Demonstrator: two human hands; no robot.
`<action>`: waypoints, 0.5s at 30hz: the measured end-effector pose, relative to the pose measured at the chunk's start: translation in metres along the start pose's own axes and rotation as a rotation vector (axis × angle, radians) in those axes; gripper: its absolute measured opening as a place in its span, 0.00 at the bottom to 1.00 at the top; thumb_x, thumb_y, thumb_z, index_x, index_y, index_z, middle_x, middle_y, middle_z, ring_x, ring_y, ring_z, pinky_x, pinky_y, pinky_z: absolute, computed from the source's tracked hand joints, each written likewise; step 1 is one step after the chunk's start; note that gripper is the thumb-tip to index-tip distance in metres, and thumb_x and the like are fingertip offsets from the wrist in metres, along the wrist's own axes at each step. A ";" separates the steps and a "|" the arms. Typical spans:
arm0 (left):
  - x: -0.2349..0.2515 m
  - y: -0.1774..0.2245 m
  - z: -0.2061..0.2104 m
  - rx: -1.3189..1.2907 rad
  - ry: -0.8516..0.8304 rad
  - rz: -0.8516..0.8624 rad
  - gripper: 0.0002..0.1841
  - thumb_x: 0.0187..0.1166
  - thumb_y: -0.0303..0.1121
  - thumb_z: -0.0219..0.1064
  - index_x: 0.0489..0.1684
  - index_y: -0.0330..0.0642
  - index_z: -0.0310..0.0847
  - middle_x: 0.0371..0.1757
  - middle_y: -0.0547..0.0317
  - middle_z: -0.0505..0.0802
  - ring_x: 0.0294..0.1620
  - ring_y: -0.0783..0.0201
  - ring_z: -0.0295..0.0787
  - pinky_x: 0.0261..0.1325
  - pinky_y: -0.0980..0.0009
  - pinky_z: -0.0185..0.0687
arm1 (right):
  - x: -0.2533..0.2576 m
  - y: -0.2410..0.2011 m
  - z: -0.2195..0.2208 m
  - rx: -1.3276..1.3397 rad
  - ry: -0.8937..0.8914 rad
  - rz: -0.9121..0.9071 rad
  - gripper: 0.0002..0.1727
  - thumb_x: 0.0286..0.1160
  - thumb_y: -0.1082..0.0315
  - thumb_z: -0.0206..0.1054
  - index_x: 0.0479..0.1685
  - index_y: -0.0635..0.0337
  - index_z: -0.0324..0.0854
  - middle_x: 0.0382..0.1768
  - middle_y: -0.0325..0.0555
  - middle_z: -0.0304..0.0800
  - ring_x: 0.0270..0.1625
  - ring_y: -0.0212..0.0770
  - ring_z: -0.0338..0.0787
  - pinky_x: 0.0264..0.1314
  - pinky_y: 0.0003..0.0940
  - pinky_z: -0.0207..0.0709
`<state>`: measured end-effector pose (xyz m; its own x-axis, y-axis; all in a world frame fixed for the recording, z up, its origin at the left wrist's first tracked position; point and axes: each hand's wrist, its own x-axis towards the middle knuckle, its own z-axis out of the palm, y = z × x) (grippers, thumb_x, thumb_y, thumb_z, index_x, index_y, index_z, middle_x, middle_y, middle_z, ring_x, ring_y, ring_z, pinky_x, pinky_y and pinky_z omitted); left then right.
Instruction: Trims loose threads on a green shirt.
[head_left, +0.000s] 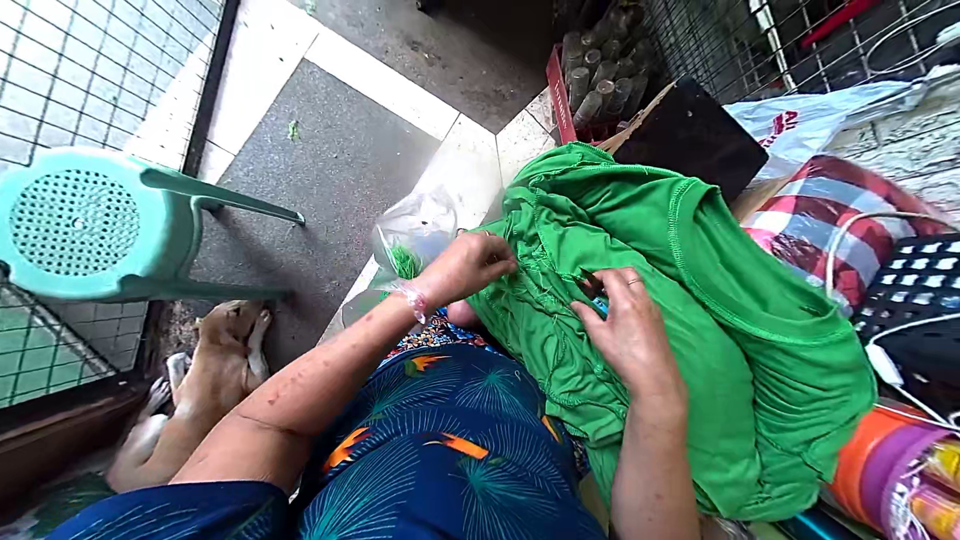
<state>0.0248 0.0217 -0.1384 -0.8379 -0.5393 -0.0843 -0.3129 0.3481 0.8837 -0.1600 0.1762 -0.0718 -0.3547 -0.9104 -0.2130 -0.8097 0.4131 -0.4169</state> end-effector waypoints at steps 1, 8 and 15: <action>0.003 0.001 0.008 -0.016 0.049 0.052 0.09 0.80 0.29 0.67 0.39 0.30 0.90 0.39 0.43 0.92 0.41 0.56 0.90 0.50 0.60 0.86 | 0.000 -0.001 -0.002 -0.013 -0.004 0.012 0.14 0.74 0.73 0.73 0.53 0.74 0.83 0.55 0.70 0.83 0.45 0.66 0.91 0.45 0.63 0.83; 0.029 0.026 0.032 0.028 0.146 0.147 0.16 0.79 0.25 0.67 0.63 0.30 0.85 0.49 0.39 0.90 0.42 0.51 0.89 0.49 0.57 0.85 | 0.008 0.001 -0.050 -0.064 -0.018 0.034 0.10 0.81 0.76 0.66 0.51 0.78 0.81 0.50 0.72 0.85 0.50 0.68 0.90 0.52 0.64 0.82; 0.056 0.050 0.057 -0.107 0.195 0.118 0.28 0.76 0.28 0.73 0.75 0.30 0.74 0.67 0.32 0.83 0.55 0.46 0.89 0.54 0.55 0.87 | 0.021 0.040 -0.055 0.203 0.019 0.187 0.12 0.85 0.76 0.58 0.60 0.73 0.74 0.42 0.63 0.85 0.38 0.54 0.86 0.42 0.52 0.80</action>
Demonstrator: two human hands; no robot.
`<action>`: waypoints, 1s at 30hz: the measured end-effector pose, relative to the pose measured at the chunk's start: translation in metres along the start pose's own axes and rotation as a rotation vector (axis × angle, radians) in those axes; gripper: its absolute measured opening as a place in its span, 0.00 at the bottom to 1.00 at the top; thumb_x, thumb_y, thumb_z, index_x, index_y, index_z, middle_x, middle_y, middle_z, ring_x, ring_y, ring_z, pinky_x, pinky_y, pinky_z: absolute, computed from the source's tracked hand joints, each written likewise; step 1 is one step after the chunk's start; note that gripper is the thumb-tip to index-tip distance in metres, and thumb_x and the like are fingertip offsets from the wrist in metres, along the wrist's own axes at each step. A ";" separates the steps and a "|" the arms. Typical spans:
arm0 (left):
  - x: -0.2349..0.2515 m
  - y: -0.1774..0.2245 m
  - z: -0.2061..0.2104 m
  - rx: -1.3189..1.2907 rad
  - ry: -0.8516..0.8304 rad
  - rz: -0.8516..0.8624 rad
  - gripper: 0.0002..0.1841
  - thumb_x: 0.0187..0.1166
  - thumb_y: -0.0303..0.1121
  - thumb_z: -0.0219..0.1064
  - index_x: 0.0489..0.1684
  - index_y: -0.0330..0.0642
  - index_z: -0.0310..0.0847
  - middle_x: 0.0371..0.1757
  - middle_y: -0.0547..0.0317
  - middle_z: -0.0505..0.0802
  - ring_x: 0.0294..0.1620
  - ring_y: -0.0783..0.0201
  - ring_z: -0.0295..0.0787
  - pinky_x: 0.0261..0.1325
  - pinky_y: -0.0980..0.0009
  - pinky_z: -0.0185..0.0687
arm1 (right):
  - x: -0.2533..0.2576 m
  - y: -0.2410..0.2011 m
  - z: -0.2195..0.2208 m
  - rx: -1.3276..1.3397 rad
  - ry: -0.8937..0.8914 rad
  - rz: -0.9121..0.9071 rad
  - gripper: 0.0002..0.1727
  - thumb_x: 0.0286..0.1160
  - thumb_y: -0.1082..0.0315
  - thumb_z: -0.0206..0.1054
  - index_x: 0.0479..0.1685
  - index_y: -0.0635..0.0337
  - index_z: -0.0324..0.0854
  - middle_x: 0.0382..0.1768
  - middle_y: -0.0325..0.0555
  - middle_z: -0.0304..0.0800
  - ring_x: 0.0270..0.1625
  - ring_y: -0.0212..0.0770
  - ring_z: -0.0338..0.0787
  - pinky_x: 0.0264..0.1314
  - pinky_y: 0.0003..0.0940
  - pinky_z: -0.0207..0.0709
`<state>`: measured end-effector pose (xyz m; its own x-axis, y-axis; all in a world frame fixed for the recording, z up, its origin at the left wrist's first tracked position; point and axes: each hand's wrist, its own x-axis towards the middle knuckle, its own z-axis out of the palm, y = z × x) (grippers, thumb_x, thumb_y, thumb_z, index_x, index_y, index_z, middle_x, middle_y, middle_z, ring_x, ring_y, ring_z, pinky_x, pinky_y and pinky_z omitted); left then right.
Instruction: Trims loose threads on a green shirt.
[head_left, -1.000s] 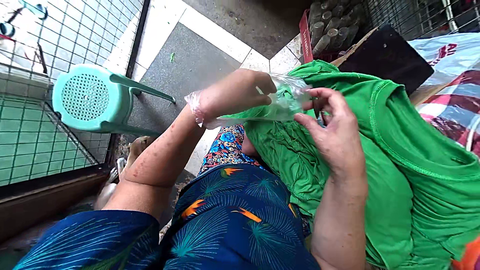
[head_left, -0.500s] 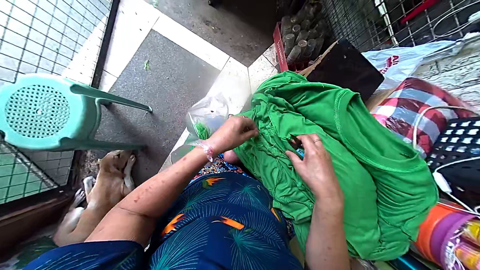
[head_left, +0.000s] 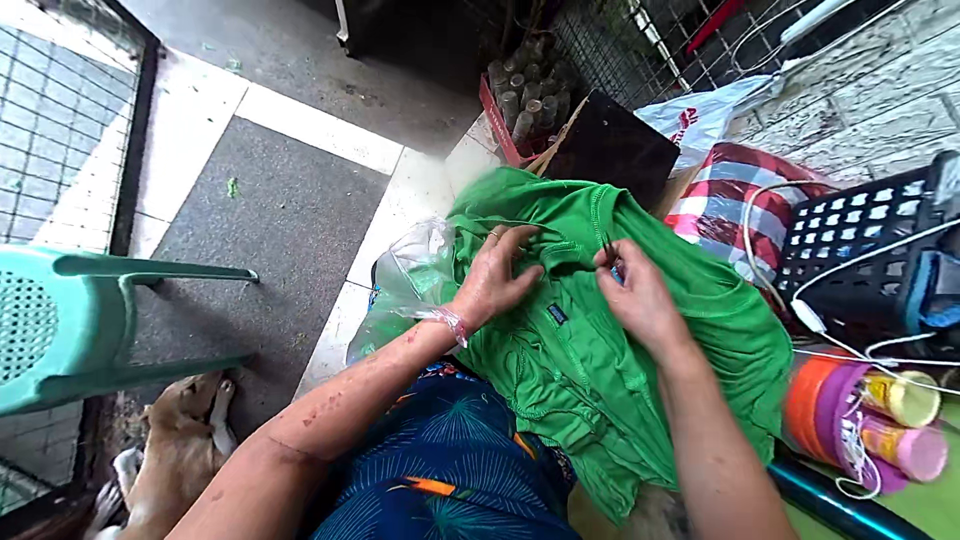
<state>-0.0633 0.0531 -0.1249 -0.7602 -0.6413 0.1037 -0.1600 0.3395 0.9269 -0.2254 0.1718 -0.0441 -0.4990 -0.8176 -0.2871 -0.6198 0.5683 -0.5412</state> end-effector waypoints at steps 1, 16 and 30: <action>0.001 0.002 0.005 0.010 0.010 -0.017 0.30 0.75 0.33 0.75 0.76 0.30 0.72 0.67 0.32 0.83 0.57 0.45 0.88 0.56 0.53 0.86 | 0.000 0.006 0.011 0.070 -0.004 0.027 0.13 0.84 0.78 0.57 0.63 0.73 0.74 0.46 0.63 0.85 0.41 0.52 0.86 0.45 0.50 0.80; -0.003 -0.023 0.032 -0.119 0.223 0.100 0.16 0.76 0.20 0.62 0.61 0.28 0.72 0.52 0.43 0.87 0.44 0.64 0.87 0.47 0.70 0.85 | -0.011 0.024 0.042 0.231 0.341 -0.185 0.11 0.66 0.82 0.66 0.47 0.72 0.86 0.44 0.58 0.85 0.41 0.41 0.83 0.43 0.31 0.77; -0.006 -0.037 0.004 0.154 0.016 0.174 0.19 0.85 0.33 0.53 0.25 0.33 0.84 0.33 0.47 0.86 0.44 0.51 0.81 0.54 0.56 0.71 | -0.011 0.019 0.036 0.308 0.136 -0.030 0.10 0.79 0.73 0.70 0.52 0.70 0.80 0.33 0.51 0.82 0.30 0.37 0.77 0.35 0.34 0.73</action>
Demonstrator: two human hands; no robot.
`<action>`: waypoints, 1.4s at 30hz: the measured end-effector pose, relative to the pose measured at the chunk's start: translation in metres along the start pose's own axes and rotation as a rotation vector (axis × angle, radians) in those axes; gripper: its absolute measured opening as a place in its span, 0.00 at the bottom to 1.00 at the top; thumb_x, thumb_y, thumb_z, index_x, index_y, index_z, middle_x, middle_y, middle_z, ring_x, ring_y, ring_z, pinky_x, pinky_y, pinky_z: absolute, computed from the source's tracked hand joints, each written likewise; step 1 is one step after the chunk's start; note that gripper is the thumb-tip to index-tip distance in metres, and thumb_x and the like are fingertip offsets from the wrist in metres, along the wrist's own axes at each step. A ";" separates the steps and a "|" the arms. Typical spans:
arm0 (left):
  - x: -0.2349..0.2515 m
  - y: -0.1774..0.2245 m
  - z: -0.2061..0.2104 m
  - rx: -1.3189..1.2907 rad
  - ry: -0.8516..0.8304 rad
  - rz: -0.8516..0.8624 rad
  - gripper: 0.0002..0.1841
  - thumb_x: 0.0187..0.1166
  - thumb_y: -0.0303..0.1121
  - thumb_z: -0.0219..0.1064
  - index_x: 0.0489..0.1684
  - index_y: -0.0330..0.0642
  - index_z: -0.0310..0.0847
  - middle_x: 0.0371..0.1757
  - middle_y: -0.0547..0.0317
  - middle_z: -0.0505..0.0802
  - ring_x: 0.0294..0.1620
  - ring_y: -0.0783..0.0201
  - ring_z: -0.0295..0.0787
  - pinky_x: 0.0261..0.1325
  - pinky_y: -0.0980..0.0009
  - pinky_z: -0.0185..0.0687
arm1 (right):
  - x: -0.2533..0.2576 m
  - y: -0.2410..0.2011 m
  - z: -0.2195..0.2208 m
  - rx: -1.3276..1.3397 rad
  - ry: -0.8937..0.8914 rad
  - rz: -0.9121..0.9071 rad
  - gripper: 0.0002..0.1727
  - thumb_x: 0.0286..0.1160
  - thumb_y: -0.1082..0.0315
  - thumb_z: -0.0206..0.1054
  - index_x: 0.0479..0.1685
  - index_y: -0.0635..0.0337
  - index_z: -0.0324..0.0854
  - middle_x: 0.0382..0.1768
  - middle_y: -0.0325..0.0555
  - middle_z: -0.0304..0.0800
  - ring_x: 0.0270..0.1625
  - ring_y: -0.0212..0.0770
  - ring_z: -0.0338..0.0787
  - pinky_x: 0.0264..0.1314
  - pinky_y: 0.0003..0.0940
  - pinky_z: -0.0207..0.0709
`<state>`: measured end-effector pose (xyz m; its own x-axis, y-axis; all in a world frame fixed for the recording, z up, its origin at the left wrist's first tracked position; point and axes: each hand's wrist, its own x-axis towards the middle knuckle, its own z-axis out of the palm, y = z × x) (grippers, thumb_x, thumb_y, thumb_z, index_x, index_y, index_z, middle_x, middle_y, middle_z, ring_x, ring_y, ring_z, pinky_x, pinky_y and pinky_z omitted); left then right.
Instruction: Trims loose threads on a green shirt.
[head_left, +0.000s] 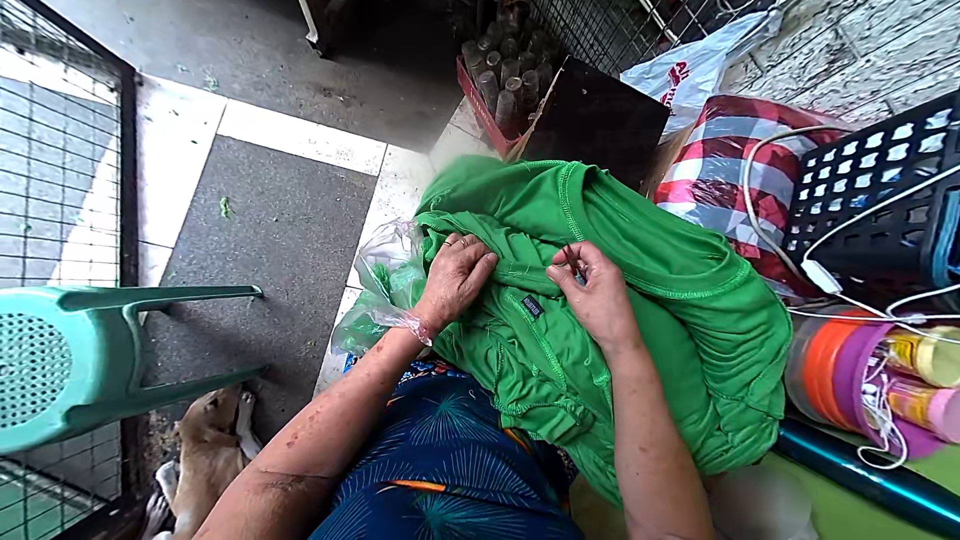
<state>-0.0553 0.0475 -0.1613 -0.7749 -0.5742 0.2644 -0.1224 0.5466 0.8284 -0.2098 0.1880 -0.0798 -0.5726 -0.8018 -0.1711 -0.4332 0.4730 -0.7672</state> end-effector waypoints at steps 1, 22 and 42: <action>0.000 0.002 0.001 0.024 0.018 -0.006 0.16 0.84 0.33 0.56 0.30 0.32 0.86 0.39 0.42 0.88 0.48 0.47 0.84 0.57 0.52 0.73 | 0.001 -0.001 0.001 -0.042 -0.011 0.008 0.11 0.80 0.73 0.70 0.53 0.70 0.80 0.33 0.53 0.83 0.30 0.40 0.78 0.35 0.37 0.73; 0.008 0.047 0.017 0.002 -0.096 -0.271 0.10 0.80 0.40 0.72 0.40 0.43 0.93 0.36 0.53 0.89 0.34 0.56 0.85 0.38 0.52 0.78 | -0.004 0.003 0.002 -0.086 0.023 -0.163 0.20 0.67 0.86 0.64 0.60 0.71 0.79 0.51 0.59 0.88 0.51 0.48 0.89 0.52 0.42 0.83; 0.000 0.022 0.001 -0.677 -0.019 -0.591 0.06 0.84 0.27 0.64 0.38 0.40 0.85 0.33 0.68 0.94 0.36 0.77 0.91 0.47 0.77 0.89 | 0.000 0.000 -0.013 -0.328 -0.231 -0.241 0.14 0.71 0.73 0.76 0.56 0.62 0.88 0.44 0.57 0.92 0.47 0.57 0.92 0.47 0.61 0.81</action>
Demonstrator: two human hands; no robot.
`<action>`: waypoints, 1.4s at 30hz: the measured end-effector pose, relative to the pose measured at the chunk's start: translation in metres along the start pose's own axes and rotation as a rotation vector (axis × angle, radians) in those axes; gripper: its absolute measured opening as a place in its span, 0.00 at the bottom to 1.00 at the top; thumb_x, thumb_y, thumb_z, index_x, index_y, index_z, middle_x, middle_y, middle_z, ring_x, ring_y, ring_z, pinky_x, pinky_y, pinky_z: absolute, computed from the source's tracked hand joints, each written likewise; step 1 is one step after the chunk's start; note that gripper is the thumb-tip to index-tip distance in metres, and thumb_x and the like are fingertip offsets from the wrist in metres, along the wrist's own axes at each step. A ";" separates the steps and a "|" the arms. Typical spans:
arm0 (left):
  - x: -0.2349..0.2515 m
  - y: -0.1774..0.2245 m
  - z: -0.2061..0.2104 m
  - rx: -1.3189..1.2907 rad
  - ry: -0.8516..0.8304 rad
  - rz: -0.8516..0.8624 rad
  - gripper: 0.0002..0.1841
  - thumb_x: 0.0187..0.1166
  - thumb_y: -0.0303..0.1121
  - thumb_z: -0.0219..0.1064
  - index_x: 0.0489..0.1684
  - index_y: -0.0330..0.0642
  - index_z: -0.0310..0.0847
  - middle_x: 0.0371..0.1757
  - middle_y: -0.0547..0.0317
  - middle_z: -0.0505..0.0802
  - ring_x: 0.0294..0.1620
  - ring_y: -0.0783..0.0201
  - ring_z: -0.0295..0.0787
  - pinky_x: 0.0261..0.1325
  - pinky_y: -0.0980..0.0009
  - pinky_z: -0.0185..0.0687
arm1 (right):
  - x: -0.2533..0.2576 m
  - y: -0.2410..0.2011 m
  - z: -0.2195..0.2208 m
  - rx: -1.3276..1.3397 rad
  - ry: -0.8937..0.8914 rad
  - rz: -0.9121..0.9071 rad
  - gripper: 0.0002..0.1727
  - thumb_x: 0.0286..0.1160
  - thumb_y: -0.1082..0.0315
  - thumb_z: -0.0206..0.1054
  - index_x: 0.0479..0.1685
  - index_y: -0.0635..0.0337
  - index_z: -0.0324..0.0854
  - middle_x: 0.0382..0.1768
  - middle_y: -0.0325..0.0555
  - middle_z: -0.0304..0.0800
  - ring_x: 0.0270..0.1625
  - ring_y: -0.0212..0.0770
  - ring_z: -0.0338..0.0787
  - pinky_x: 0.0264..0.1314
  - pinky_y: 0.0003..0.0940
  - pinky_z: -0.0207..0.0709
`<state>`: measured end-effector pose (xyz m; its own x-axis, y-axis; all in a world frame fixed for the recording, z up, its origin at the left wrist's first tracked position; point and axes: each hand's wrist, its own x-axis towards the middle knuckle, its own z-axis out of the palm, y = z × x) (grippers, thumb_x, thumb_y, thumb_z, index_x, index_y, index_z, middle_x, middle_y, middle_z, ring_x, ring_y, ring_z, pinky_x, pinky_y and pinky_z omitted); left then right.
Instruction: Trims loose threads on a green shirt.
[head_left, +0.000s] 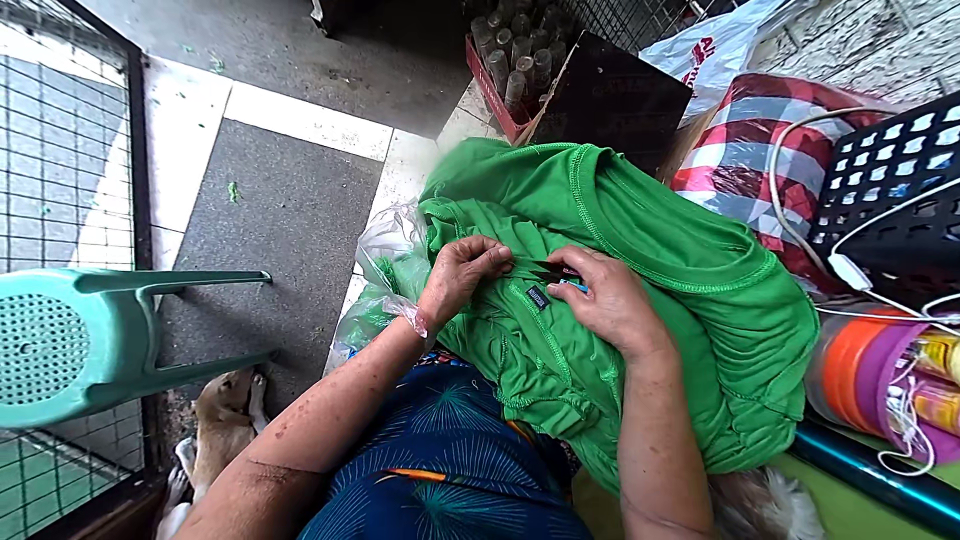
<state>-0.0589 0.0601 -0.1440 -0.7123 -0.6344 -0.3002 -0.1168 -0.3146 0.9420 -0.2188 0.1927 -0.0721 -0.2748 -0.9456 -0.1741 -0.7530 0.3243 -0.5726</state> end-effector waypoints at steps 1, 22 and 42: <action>-0.003 0.000 -0.001 0.022 -0.012 -0.004 0.06 0.85 0.29 0.64 0.39 0.42 0.85 0.35 0.69 0.93 0.36 0.78 0.90 0.47 0.79 0.87 | 0.002 -0.007 0.000 -0.065 -0.026 0.021 0.13 0.71 0.73 0.76 0.54 0.60 0.89 0.43 0.58 0.91 0.46 0.59 0.92 0.45 0.62 0.80; 0.007 0.000 0.002 -0.018 0.006 -0.028 0.10 0.85 0.26 0.62 0.31 0.41 0.84 0.24 0.72 0.87 0.29 0.80 0.84 0.40 0.82 0.81 | 0.028 -0.014 -0.010 -0.121 -0.295 0.102 0.11 0.77 0.70 0.73 0.56 0.59 0.87 0.44 0.58 0.91 0.51 0.61 0.91 0.53 0.66 0.77; -0.026 0.011 -0.055 -0.172 -0.215 -0.056 0.22 0.90 0.40 0.39 0.25 0.57 0.75 0.27 0.73 0.85 0.28 0.78 0.81 0.35 0.82 0.80 | 0.025 0.002 0.005 0.098 -0.088 0.140 0.17 0.86 0.67 0.65 0.67 0.65 0.78 0.44 0.61 0.90 0.47 0.59 0.91 0.51 0.61 0.80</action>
<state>-0.0032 0.0344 -0.1338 -0.8405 -0.4542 -0.2955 -0.0544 -0.4719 0.8799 -0.2244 0.1698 -0.0819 -0.3162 -0.8916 -0.3242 -0.6483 0.4526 -0.6123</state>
